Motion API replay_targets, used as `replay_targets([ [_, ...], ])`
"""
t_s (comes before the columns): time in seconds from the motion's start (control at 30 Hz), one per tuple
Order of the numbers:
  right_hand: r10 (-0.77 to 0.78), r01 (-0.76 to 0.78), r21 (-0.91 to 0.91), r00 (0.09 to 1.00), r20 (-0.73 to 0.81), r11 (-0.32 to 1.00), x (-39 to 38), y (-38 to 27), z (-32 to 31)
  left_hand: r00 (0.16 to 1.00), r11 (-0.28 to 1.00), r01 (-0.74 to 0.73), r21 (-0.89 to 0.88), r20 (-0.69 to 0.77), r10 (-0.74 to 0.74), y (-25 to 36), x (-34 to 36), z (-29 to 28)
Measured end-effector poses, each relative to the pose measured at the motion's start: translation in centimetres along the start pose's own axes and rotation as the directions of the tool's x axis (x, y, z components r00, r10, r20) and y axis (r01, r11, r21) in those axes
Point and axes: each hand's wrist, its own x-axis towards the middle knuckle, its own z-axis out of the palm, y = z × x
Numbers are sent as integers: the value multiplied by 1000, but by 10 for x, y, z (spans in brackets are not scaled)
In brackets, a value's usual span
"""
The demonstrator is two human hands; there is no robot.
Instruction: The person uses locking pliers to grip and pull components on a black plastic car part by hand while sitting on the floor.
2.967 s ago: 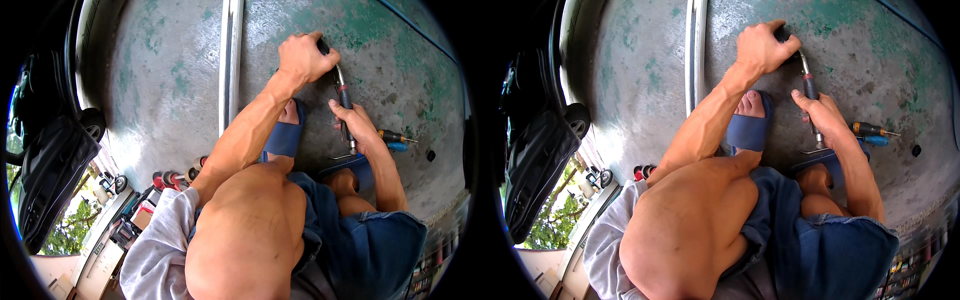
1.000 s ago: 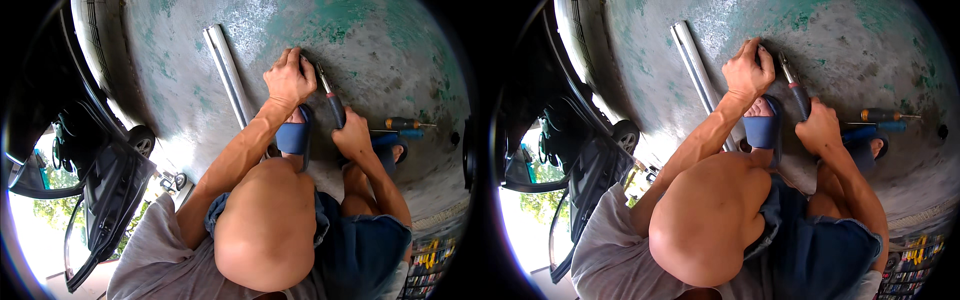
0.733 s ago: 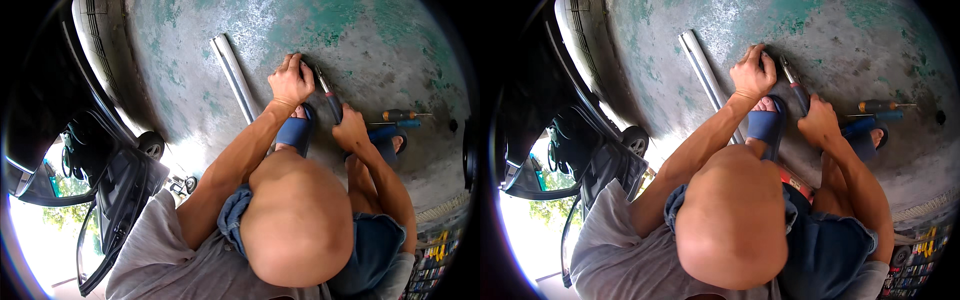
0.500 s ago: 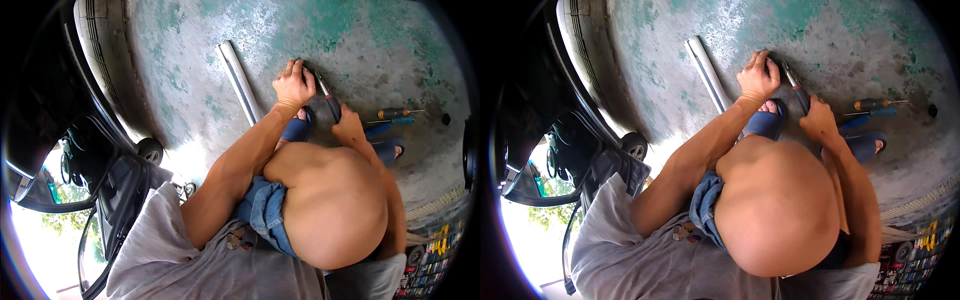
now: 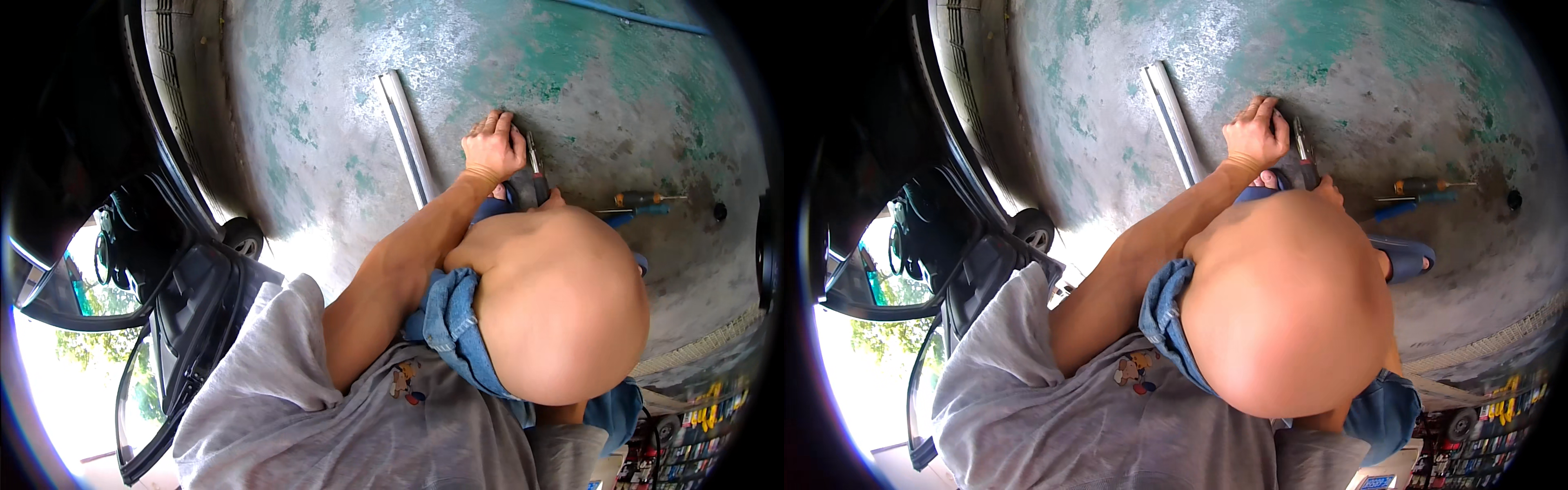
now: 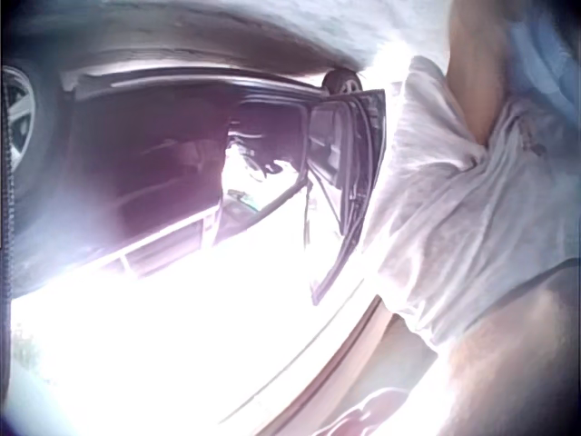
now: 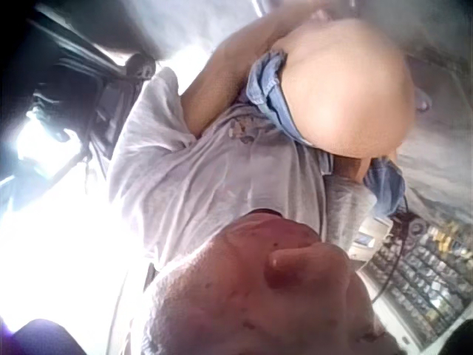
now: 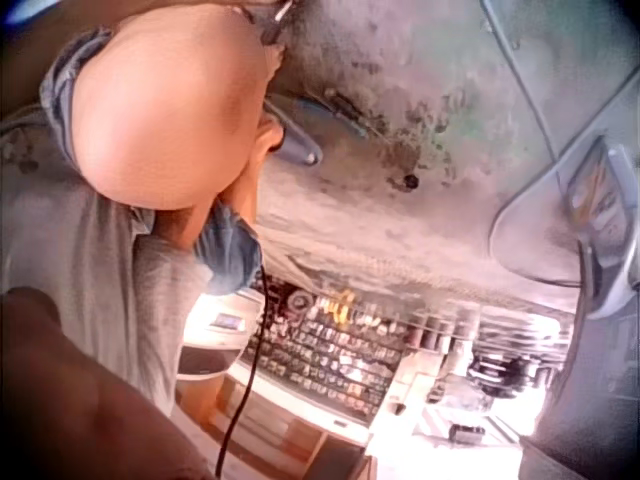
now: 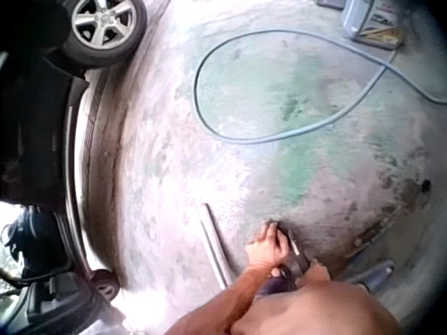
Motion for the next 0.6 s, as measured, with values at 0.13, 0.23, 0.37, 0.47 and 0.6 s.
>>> replay_targets([
  [0.13,18,-21,37,997,71,999,4,-1,-8,999,1000,-3,-26,-33,2,-2,0,5],
  [0.23,26,-31,45,993,119,998,10,-7,-15,992,990,-117,83,48,113,-4,1,2],
  [0.37,32,-40,39,983,183,998,16,-14,-24,999,999,-39,-35,-38,38,-1,1,-1],
  [0.47,39,-50,40,971,236,998,20,-16,-29,994,997,-80,-12,-70,79,-1,2,-2],
  [0.6,41,-52,35,961,272,998,23,-18,-34,997,998,-64,-16,-32,64,2,1,-2],
])
